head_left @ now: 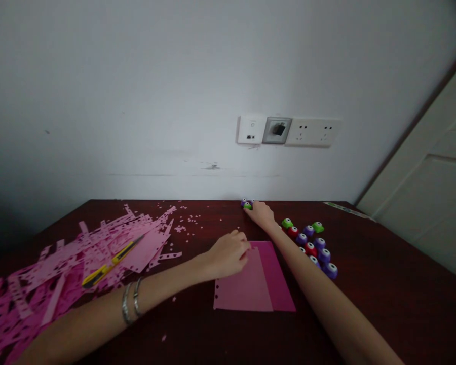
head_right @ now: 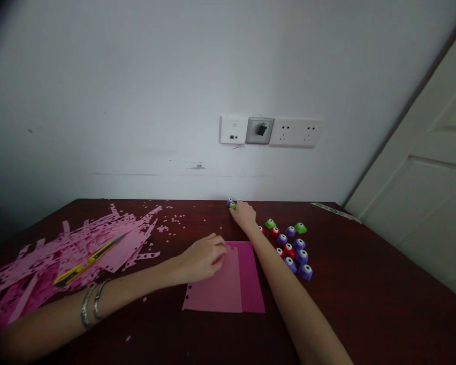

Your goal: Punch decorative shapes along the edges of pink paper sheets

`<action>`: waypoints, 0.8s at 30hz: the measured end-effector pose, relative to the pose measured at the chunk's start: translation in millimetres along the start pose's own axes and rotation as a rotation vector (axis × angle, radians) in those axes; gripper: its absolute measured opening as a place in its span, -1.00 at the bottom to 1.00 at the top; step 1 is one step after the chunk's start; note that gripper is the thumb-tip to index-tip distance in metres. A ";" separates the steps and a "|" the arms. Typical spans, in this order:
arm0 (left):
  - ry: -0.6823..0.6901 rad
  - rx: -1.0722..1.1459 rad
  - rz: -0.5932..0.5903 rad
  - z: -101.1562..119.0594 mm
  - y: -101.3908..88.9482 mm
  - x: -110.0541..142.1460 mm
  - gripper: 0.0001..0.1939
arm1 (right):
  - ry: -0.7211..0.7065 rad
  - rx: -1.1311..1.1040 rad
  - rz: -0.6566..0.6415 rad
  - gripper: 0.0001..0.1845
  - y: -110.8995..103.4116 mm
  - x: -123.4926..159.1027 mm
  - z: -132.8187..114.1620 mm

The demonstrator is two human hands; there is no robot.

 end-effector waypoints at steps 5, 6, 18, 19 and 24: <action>0.013 0.000 0.009 8.4 5.3 2.1 -0.78 | 0.018 0.013 -0.012 -0.50 2.8 -1.5 1.5; 0.005 0.020 0.019 4.4 5.5 -1.4 -0.78 | 0.021 0.017 -0.012 -0.51 3.0 -1.5 1.6; -0.020 -0.011 -0.042 19.1 9.8 11.8 -0.81 | 0.047 0.039 -0.019 -0.52 8.8 -7.8 3.0; -0.001 -0.045 -0.052 27.4 10.9 16.8 -0.80 | 0.037 0.040 -0.019 -0.53 9.0 -7.8 2.4; 0.017 -0.107 -0.087 46.8 19.4 35.4 -0.65 | -0.015 0.028 0.006 -0.56 4.3 -6.4 2.6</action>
Point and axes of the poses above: each hand's wrist, its own x-axis away from the middle knuckle, its own y-axis out of the palm, z = x × y, the point moved 10 cm from there along -x, towards the middle knuckle, and after that the axes turned 2 degrees about z, right-handed, at the moved point
